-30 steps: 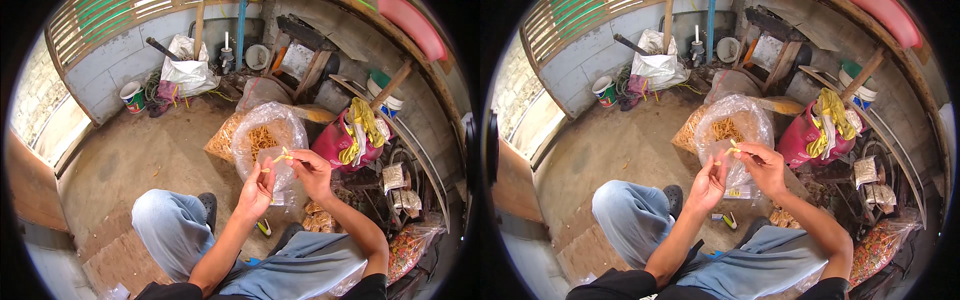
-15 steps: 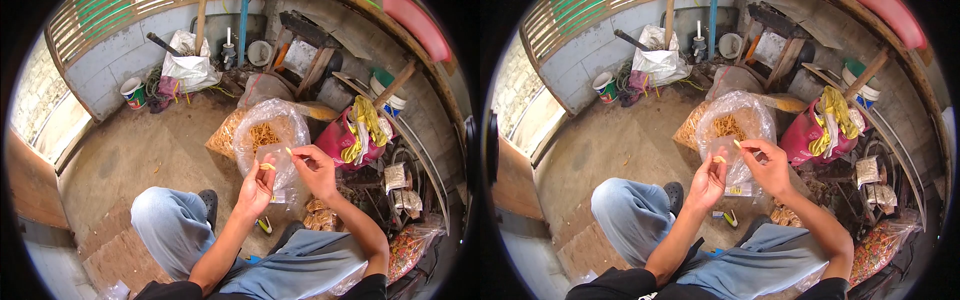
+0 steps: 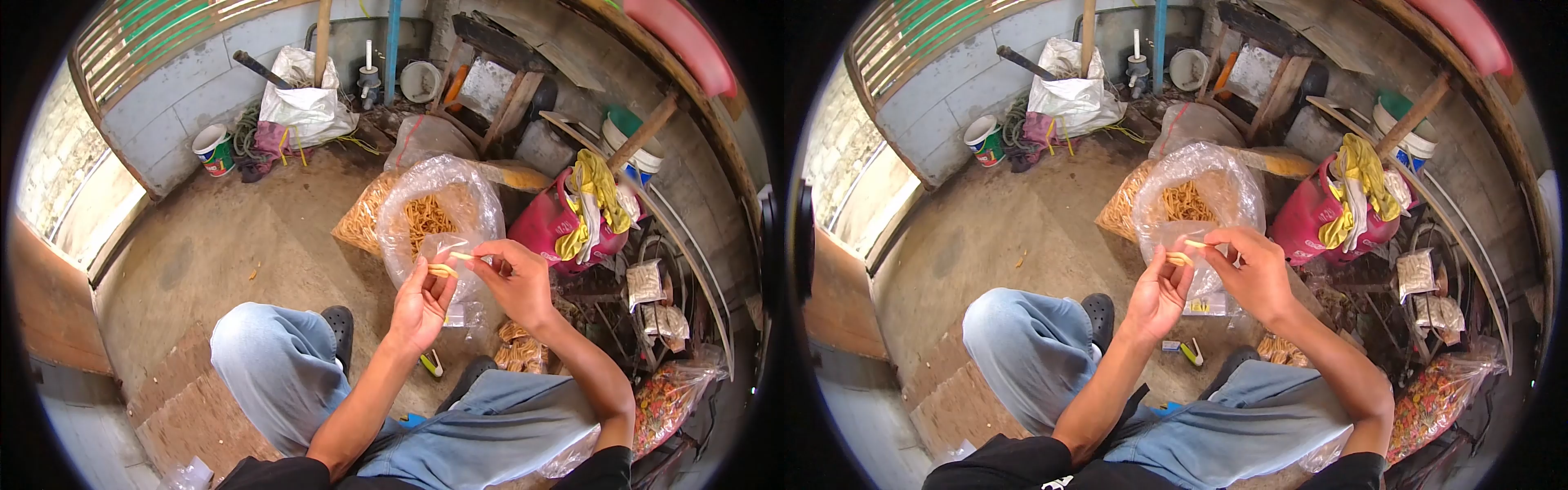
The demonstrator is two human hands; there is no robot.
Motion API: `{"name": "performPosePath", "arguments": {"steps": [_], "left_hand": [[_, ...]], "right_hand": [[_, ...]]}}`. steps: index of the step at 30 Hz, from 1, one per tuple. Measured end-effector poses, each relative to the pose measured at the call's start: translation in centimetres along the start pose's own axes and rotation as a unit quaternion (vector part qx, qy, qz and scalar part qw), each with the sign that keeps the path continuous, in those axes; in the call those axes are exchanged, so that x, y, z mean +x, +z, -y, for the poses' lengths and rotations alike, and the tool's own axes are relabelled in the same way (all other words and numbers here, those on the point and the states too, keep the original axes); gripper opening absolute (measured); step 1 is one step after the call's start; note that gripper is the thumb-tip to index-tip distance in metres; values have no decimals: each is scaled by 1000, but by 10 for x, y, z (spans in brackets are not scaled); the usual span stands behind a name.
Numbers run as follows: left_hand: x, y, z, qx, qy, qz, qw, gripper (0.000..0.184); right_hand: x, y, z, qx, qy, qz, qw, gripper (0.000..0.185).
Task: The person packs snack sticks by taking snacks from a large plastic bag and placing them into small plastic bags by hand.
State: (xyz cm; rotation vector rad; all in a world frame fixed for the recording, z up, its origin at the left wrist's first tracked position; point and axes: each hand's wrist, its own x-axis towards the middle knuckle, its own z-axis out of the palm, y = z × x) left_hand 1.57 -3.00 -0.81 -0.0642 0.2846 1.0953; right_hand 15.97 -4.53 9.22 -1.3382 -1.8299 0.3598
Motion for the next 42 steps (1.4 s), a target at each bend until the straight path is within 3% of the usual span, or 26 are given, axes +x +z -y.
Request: {"name": "performPosePath", "arguments": {"steps": [5,8,10,14,16,22,24,26,28,32,34,37,41,42], "left_hand": [[1,-6,1,-21,-32,19,999,32],[3,-7,-2,-37,-25,13,999,27],[4,-8,-3,-49,-14,10,999,24],[9,-17,-3,-82,-28,18,996,22],[8,-17,-3,-83,-37,35,995,22],[16,-25,-4,-38,-2,-25,999,20],[26,-46,-12,-99,-23,-33,994,19],[32,-57,-24,-99,-1,-45,994,19],[37,-68,-40,-112,33,-37,992,21],[39,-76,-64,-83,92,-86,989,20],[39,-78,-69,-89,88,-81,989,19],[39,-84,-69,-98,77,-60,990,18],[46,-99,-69,-120,44,-28,991,16],[44,-92,-67,-99,55,-52,992,15]], "right_hand": [[-2,2,-3,20,68,51,996,21],[-2,2,-7,26,-14,12,999,19],[-2,-8,-1,12,-19,91,996,19],[1,-2,-3,4,-70,127,989,15],[-1,10,-21,-13,-174,91,980,15],[-5,13,-27,-43,-206,163,964,17],[-2,17,-40,-19,-202,129,971,15],[5,19,-53,6,-196,93,976,13],[20,19,-65,-4,49,72,996,10],[35,62,-158,20,90,64,994,15],[36,87,-197,-98,129,188,969,19],[27,127,-246,-155,123,227,954,21],[11,178,-280,-177,122,177,960,15],[7,185,-283,-234,121,170,949,14]]}}
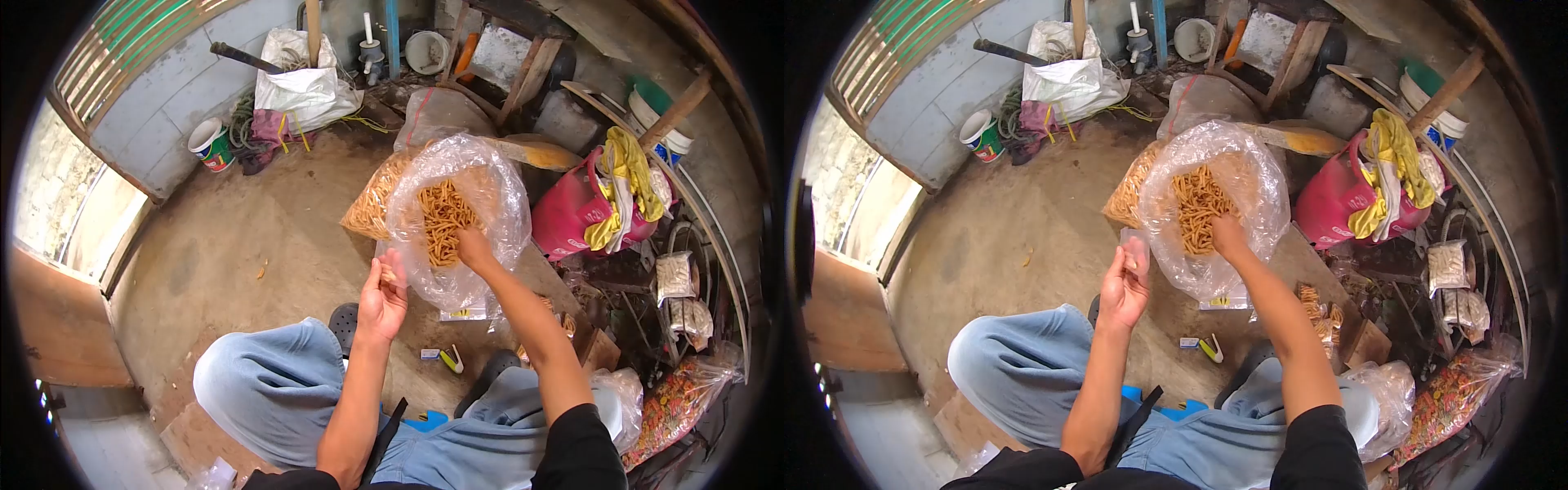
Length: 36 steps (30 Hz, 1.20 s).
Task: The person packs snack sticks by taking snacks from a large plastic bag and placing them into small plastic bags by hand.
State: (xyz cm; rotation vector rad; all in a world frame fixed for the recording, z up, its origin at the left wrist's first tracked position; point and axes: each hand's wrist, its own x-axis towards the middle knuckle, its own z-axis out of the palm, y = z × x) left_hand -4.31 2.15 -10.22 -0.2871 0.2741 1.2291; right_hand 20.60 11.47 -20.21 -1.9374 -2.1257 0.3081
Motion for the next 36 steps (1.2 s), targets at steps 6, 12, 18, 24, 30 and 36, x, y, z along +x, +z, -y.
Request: {"name": "performPosePath", "arguments": {"steps": [6,12,18,24,30,36], "left_hand": [[0,9,4,32,2,-34,999,16],[-5,10,12,57,-6,-16,998,24],[-17,38,20,81,-20,25,996,25],[-26,53,33,80,-1,32,996,22],[-33,56,44,31,-30,42,998,22],[-40,57,50,18,-58,62,996,25]], "right_hand": [[6,27,-14,-33,70,52,996,14],[-1,1,-3,51,85,-36,994,17],[-35,-93,36,380,120,-128,908,15],[-128,-203,83,529,88,-163,828,12],[-180,-229,119,510,102,-164,838,12],[-185,-222,134,512,80,-181,836,12]]}}
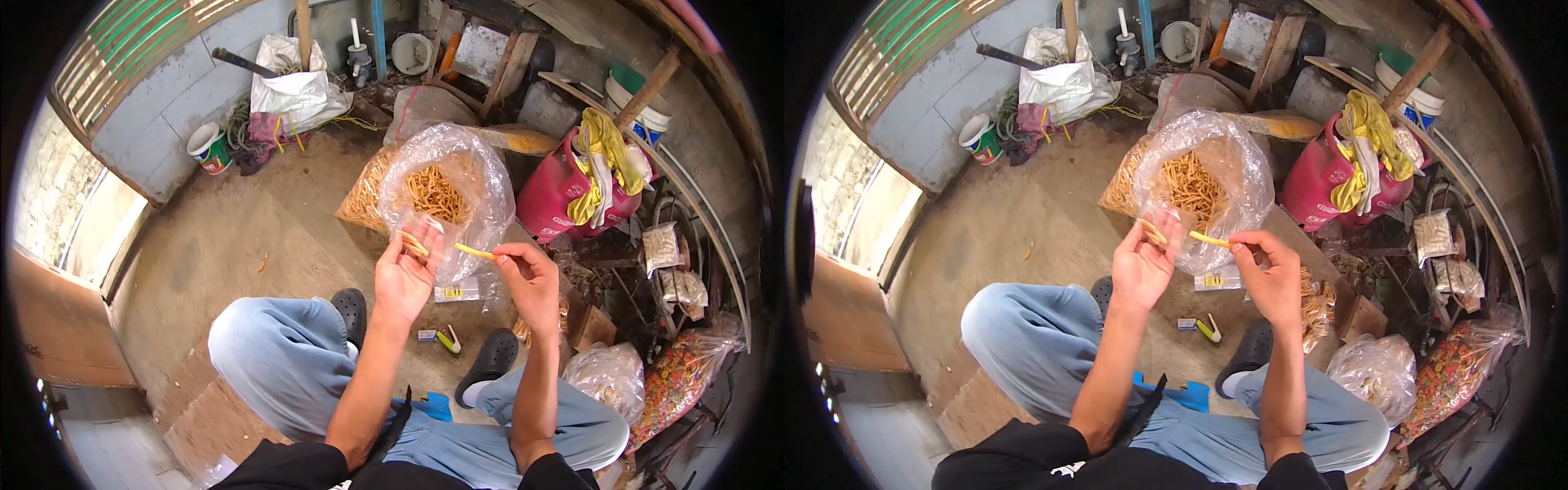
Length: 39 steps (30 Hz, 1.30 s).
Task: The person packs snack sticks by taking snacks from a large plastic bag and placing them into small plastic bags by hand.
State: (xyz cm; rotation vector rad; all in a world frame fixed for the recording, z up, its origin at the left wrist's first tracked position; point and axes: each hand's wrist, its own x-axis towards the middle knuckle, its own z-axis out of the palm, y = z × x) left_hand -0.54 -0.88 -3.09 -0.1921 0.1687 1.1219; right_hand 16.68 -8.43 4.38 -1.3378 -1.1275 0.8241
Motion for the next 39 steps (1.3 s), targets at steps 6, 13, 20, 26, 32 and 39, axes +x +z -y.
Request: {"name": "performPosePath", "arguments": {"steps": [6,13,20,26,32,39], "left_hand": [[-11,7,1,-3,-22,12,1000,27],[-19,11,2,87,2,10,996,26],[-38,15,-1,215,80,12,973,26],[-71,17,3,311,163,42,935,17],[-95,15,19,331,145,44,931,17],[-91,9,26,333,100,48,936,17]], "right_hand": [[-1,11,8,-127,-53,9,990,10],[4,22,10,-113,-58,-5,992,11],[5,41,11,1,-32,-9,999,13],[-27,45,8,115,13,-38,993,14],[-63,47,5,148,2,-120,982,16],[-75,44,-1,117,-9,-153,981,15]]}}
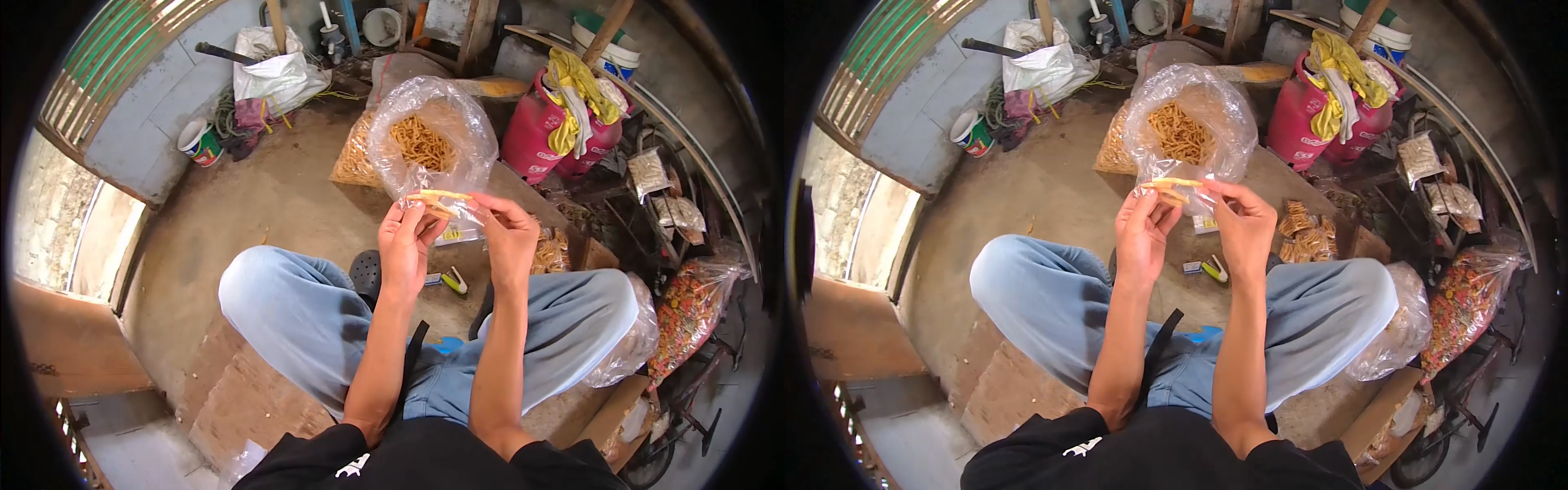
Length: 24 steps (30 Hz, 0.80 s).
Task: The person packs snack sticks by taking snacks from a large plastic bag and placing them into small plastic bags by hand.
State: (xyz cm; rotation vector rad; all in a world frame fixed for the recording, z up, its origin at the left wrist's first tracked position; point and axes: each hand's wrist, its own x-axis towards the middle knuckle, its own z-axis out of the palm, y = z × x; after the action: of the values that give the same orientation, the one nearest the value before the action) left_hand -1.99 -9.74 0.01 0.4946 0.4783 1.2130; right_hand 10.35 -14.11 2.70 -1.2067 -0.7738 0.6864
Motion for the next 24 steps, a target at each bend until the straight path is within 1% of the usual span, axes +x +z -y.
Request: {"name": "performPosePath", "arguments": {"steps": [1,2,4,6,8,11,14,15,17,19,21,22,24], "left_hand": [[2,1,1,-9,-3,2,1000,17],[5,1,1,8,-7,8,1000,17],[10,2,5,18,-11,10,1000,17],[11,4,14,30,-39,11,999,17],[13,4,23,17,-56,4,998,18],[18,5,31,-17,-96,16,995,20],[23,7,31,-14,-104,13,994,21],[25,6,31,-4,-108,12,994,23],[27,4,31,-2,-105,11,994,25],[30,2,32,-1,-105,13,994,26],[33,-3,28,-84,-102,42,990,32],[33,-3,26,-79,-109,39,990,32],[38,-1,25,-23,-85,10,996,37]], "right_hand": [[-1,-3,-2,-36,3,-7,999,15],[-1,-4,-4,-44,-1,-7,999,15],[-1,-6,-6,-26,1,-36,999,14],[-1,-7,-6,-12,8,-52,999,14],[0,-9,-5,-44,27,-71,996,15],[5,-13,-13,-44,40,-80,995,15],[13,-18,-16,-71,39,-76,994,15],[15,-17,-18,-69,45,-75,994,15],[19,-17,-21,-67,23,-92,993,14],[20,-13,-18,-67,34,-90,993,14],[21,-11,-20,-66,44,-91,993,13],[20,-10,-22,-53,48,-79,994,13],[23,-10,-30,-38,50,-67,996,13]]}}
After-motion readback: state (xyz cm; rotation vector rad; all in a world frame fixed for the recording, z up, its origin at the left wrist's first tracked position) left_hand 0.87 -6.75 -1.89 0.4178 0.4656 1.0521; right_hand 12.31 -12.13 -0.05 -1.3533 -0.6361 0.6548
